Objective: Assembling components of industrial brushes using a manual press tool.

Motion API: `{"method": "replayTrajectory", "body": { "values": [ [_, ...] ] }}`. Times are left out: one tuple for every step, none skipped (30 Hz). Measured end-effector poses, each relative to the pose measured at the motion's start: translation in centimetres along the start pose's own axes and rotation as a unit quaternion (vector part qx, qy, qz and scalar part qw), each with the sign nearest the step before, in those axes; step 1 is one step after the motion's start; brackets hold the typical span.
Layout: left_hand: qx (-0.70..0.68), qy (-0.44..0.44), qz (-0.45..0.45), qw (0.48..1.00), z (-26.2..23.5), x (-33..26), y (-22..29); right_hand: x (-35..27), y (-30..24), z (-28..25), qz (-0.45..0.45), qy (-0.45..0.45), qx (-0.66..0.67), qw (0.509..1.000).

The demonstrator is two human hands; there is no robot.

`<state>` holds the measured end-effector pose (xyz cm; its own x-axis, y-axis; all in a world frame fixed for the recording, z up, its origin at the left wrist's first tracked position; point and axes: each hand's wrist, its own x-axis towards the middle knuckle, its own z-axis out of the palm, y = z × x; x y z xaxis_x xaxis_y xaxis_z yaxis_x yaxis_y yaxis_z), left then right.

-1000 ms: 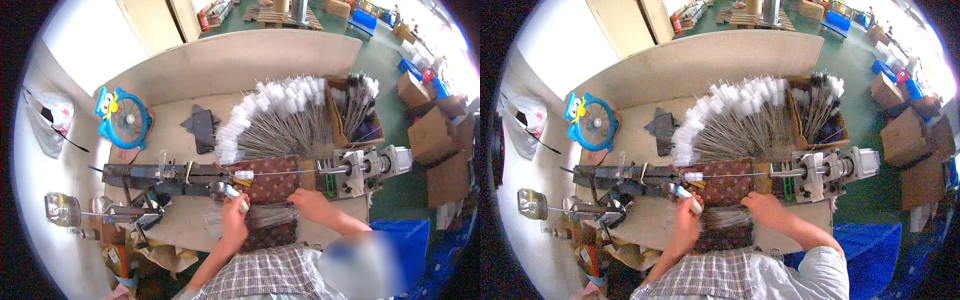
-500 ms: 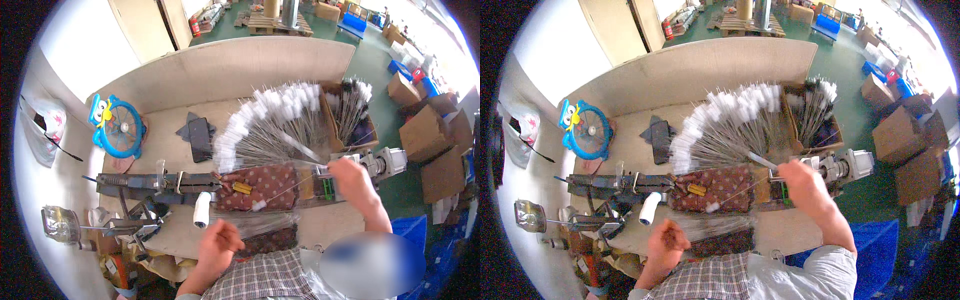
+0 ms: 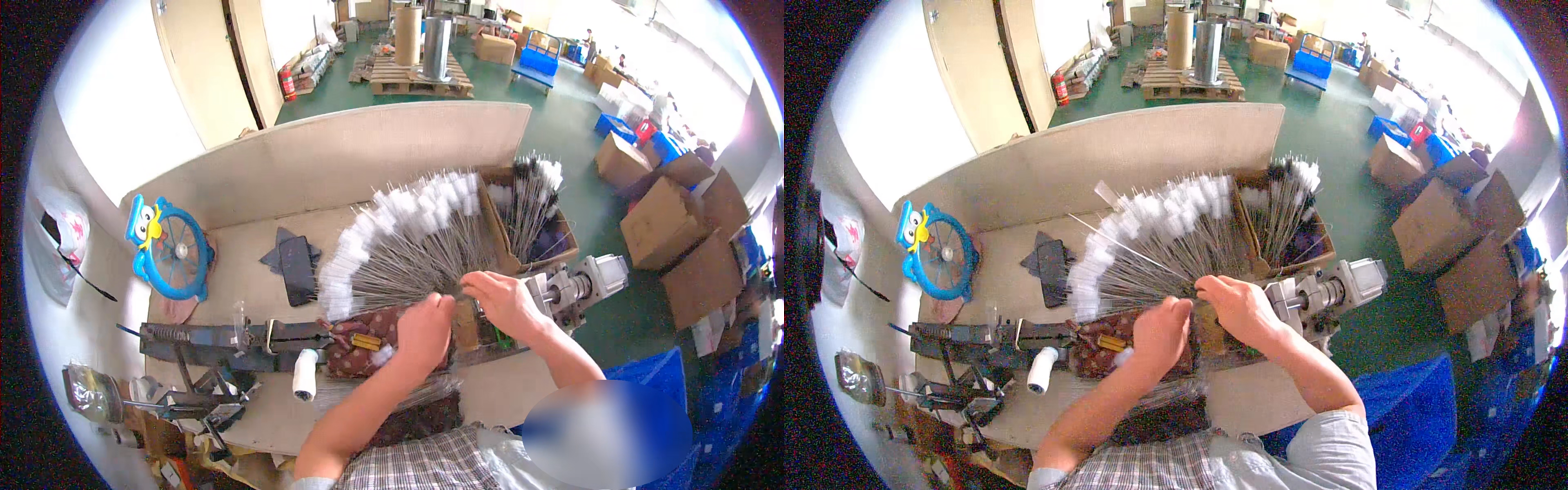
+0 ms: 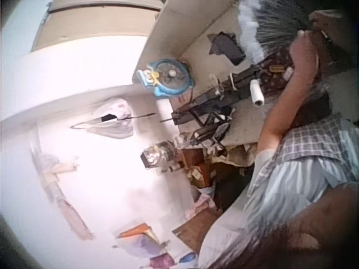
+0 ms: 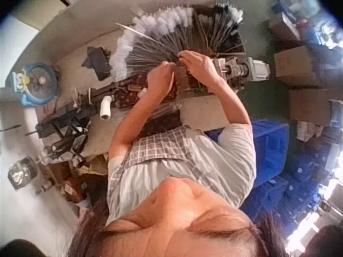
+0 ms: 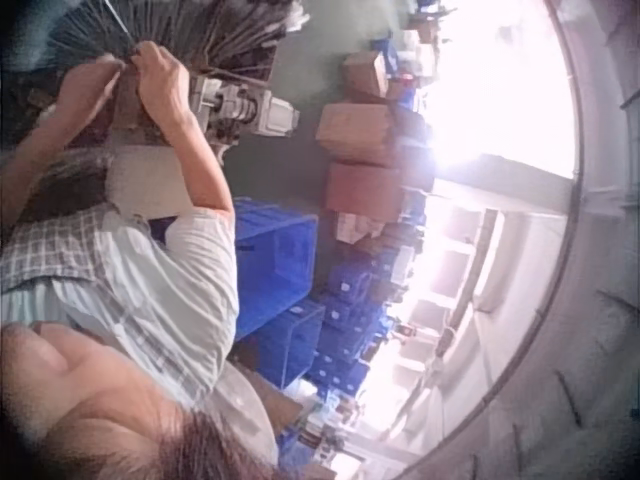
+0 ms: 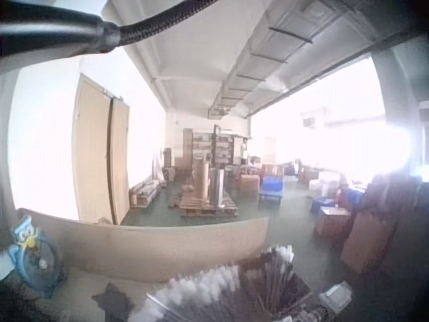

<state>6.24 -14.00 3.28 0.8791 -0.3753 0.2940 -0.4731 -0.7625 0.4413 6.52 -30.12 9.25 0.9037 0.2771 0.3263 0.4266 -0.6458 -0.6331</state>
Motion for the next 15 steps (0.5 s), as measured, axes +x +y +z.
{"method": "replayTrajectory", "body": {
  "values": [
    [0.047,0.027,0.016,0.998,-0.5,0.3,-0.2,-0.2,1.3,0.5,-0.013,-0.01,-0.055,0.998],
    [0.105,0.06,0.058,0.991,-0.2,1.2,-0.9,-0.6,2.0,0.8,-0.027,-0.021,-0.108,0.994],
    [0.181,0.018,0.049,0.982,-0.5,1.8,-1.7,-0.7,1.8,0.7,-0.034,-0.024,-0.094,0.995],
    [0.193,0.019,0.053,0.98,-0.3,1.5,-3.0,-0.3,1.7,0.2,-0.012,-0.094,-0.067,0.993],
    [0.206,0.02,0.056,0.977,-0.4,0.6,-4.1,0.0,1.2,-0.1,0.007,-0.165,-0.041,0.986],
    [0.14,0.058,0.063,0.986,-0.7,-0.3,-4.6,0.2,0.8,-0.4,0.006,-0.154,-0.078,0.985],
    [0.072,0.092,0.071,0.991,-1.7,-2.0,-4.2,0.5,0.4,-0.3,0.003,-0.156,-0.064,0.986],
    [0.047,0.099,0.087,0.99,-2.7,-3.4,-3.4,0.6,0.4,-0.6,-0.027,-0.144,-0.047,0.988],
    [0.029,0.086,0.067,0.994,-3.7,-5.7,-3.2,1.0,-0.1,-0.1,-0.062,-0.136,-0.033,0.988],
    [0.008,0.075,0.048,0.996,-4.1,-7.6,-3.1,1.7,-0.8,0.8,-0.124,-0.124,-0.028,0.984],
    [0.009,0.065,0.048,0.997,-4.3,-9.2,-3.3,2.4,-1.2,2.3,-0.185,-0.118,0.005,0.976],
    [0.002,0.071,0.004,0.997,-5.0,-10.7,-3.4,3.1,-2.2,3.8,-0.242,-0.105,0.031,0.964],
    [-0.005,0.079,-0.041,0.996,-5.4,-11.9,-3.6,3.8,-3.3,5.2,-0.262,-0.112,0.049,0.957],
    [-0.001,0.078,-0.046,0.996,-5.7,-13.1,-3.9,4.3,-4.0,6.7,-0.274,-0.123,0.088,0.95],
    [-0.046,0.104,-0.122,0.986,-5.9,-14.2,-4.2,4.4,-4.6,8.6,-0.273,-0.1,0.096,0.952]
  ]
}}
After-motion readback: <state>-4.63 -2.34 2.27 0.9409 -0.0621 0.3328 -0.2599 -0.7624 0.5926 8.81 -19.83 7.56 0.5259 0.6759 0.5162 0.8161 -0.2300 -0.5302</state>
